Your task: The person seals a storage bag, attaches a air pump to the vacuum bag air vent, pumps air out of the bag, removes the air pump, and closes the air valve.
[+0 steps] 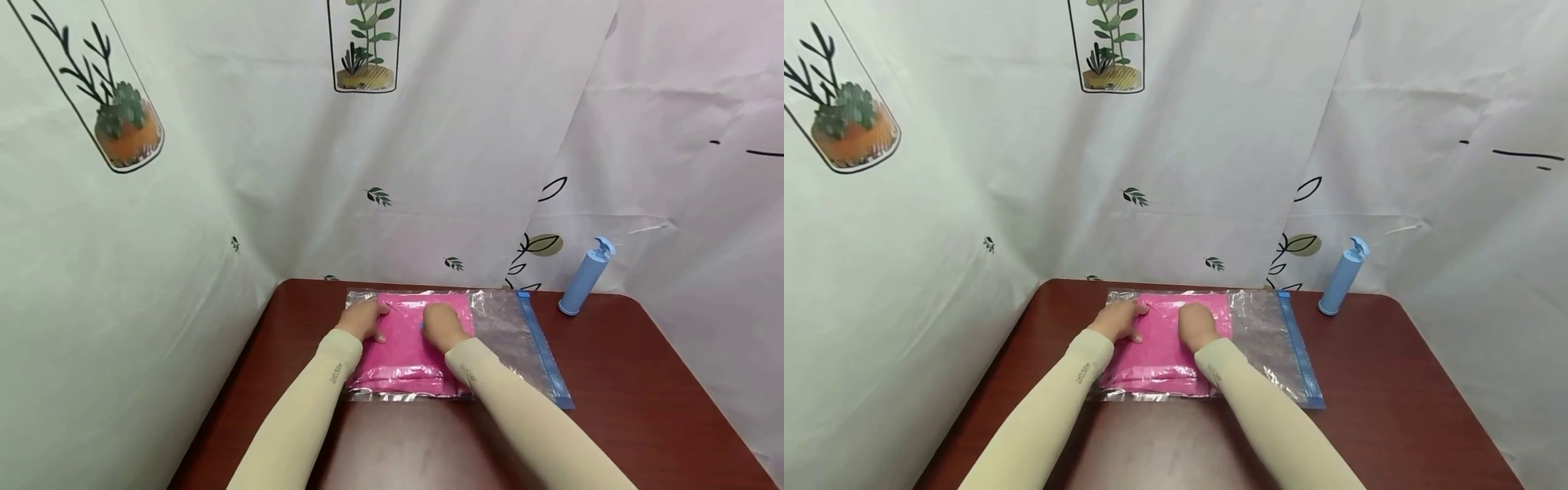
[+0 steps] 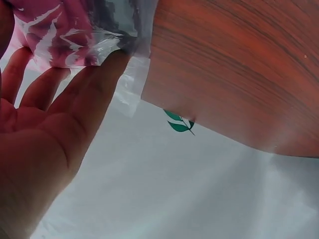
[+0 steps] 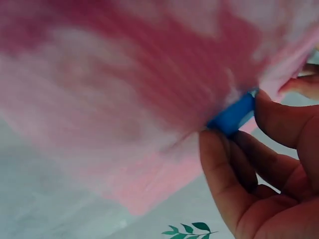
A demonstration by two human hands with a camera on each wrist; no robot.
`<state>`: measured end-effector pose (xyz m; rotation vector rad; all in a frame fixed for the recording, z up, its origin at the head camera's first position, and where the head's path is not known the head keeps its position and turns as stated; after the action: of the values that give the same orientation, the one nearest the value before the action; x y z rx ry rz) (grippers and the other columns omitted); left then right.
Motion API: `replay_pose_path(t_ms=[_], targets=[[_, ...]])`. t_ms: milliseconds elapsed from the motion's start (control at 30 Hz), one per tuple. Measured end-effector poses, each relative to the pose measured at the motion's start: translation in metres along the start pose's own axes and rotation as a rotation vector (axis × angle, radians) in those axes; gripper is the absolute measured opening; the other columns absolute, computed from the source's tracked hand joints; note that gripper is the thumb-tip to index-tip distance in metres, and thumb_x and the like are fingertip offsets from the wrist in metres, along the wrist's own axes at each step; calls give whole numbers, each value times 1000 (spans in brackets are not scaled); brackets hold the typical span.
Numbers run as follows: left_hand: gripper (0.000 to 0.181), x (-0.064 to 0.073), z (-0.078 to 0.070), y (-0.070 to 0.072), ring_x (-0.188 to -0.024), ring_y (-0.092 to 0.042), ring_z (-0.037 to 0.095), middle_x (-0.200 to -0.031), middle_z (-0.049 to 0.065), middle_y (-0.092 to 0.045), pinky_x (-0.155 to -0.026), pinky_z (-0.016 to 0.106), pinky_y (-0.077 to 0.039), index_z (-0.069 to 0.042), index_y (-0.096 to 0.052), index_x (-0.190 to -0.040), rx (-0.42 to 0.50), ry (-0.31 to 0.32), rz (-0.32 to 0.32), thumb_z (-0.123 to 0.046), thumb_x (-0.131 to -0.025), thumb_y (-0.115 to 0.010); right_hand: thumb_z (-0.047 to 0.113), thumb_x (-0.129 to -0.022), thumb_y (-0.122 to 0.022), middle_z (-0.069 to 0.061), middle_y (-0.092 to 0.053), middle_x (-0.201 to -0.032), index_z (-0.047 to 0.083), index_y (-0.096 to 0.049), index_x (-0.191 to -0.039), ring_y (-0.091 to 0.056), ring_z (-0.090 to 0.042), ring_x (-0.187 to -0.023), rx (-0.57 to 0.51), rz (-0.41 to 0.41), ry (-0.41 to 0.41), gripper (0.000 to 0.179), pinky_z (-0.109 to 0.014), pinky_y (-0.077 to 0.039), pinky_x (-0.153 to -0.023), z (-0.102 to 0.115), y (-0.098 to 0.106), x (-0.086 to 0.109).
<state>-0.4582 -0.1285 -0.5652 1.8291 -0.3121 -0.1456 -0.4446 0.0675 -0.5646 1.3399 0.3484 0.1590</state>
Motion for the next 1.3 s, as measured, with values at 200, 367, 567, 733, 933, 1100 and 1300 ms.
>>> replay_pose_path(t_ms=[200,367,567,733,933,1100,1300], targets=[[85,1,1,2,-142,-71,37,-152,4,-77,-108,61,-64,-35,-77,-149,-60,-25,-23,-50,-70,-106,13,-93,-82,-5,-73,-73,14,-71,-74,-69,-27,-72,29,-39,28,22,-50,-68,-79,6,1,8],[88,-5,1,1,-143,-71,37,-153,3,-77,-111,61,-63,-35,-76,-150,-70,-46,-6,-50,-69,-106,8,-88,-83,-3,-72,-75,14,-70,-75,-66,-23,-70,46,-75,113,19,-46,-67,-75,7,2,9],[88,-3,0,4,-143,-71,37,-152,5,-77,-113,62,-62,-31,-76,-150,-49,-32,9,-47,-70,-106,6,-82,-84,-1,-69,-77,13,-72,-78,-61,-18,-71,-2,-77,187,14,-41,-63,-74,4,8,10],[88,-1,1,3,-143,-71,40,-153,7,-76,-113,62,-62,-33,-75,-151,-43,-20,30,-48,-70,-106,-2,-82,-86,-6,-74,-77,6,-80,-81,-66,-24,-75,-80,-52,278,10,-45,-63,-78,35,58,33],[87,-2,-2,-1,-144,-71,38,-154,7,-76,-114,60,-62,-33,-74,-152,-40,-26,34,-49,-72,-105,-6,-82,-89,-5,-82,-86,5,-86,-92,-72,-23,-81,-25,17,342,15,-40,-66,-83,54,84,47],[87,-2,-7,0,-143,-70,40,-153,9,-76,-114,61,-62,-31,-75,-151,-18,-32,26,-44,-71,-107,-1,-83,-93,-6,-83,-92,5,-88,-101,-76,-23,-85,37,16,392,20,-38,-67,-85,53,86,50],[85,1,-5,7,-133,-76,39,-144,7,-81,-100,62,-66,-31,-81,-143,-54,-23,-45,-44,-64,-110,3,-88,-89,-9,-83,-96,2,-86,-111,-75,-25,-88,-63,88,355,23,-43,-67,-89,44,78,37]])
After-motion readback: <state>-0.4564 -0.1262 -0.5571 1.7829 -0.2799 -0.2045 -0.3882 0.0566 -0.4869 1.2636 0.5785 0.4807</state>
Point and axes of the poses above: each hand's wrist, its own x-axis away from the middle knuckle, its own y-axis out of the back of the hand, z = x × y, the point moved 9 cm from there along -x, towards the middle knuckle
